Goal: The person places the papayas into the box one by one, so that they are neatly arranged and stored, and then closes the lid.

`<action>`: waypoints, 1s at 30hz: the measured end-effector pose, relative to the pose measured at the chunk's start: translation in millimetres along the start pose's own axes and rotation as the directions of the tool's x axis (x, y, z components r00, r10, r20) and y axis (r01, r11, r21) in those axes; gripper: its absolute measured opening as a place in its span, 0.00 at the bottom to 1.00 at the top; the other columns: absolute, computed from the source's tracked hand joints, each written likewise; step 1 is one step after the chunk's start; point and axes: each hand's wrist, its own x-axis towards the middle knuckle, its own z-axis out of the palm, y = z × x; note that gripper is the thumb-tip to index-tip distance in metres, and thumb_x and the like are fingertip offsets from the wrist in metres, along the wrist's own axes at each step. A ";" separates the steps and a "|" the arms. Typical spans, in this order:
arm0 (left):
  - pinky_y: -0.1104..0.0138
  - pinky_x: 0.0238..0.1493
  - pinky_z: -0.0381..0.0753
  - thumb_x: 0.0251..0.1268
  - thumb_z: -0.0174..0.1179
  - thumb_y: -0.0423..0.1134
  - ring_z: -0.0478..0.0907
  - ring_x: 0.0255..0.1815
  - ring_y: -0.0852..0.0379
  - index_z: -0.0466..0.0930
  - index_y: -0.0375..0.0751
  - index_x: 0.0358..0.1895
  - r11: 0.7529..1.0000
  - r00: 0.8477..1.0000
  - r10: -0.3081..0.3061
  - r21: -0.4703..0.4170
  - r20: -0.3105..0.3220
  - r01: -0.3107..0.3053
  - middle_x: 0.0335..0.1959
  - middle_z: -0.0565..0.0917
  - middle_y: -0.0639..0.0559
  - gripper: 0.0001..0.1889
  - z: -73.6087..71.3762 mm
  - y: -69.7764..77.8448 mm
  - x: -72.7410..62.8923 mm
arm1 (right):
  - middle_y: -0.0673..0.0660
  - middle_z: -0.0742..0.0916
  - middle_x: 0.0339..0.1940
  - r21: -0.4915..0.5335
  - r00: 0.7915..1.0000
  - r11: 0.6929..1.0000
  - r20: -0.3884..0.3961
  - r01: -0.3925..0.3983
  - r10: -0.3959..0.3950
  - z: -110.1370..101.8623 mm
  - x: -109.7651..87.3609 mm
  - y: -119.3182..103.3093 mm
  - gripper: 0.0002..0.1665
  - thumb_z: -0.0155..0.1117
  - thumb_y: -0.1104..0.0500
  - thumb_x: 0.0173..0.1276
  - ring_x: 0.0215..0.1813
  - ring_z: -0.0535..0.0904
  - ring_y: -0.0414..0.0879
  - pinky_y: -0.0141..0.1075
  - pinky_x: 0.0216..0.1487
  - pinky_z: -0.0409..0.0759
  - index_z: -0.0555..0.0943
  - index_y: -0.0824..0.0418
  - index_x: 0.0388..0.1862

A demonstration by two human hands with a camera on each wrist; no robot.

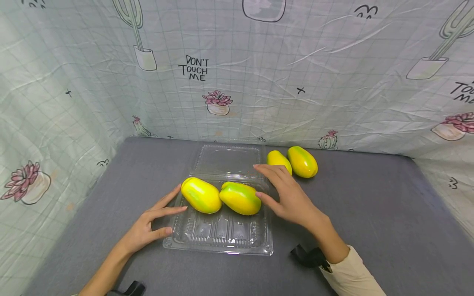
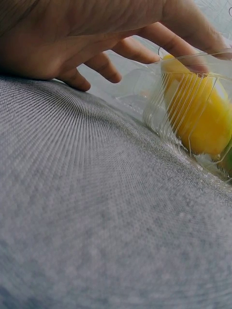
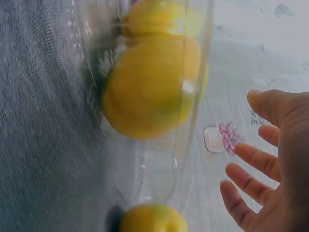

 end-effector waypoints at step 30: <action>0.72 0.68 0.47 0.49 0.66 0.29 0.47 0.75 0.42 0.77 0.37 0.60 1.000 1.000 0.009 0.000 -0.001 -0.009 0.74 0.53 0.35 0.28 0.6 -1.5 -0.3 | 0.61 0.77 0.60 0.009 0.946 0.975 -0.240 -0.224 0.220 -37.0 -16.2 38.8 0.36 0.68 0.63 0.61 0.55 0.71 0.57 0.50 0.47 0.73 0.68 0.60 0.69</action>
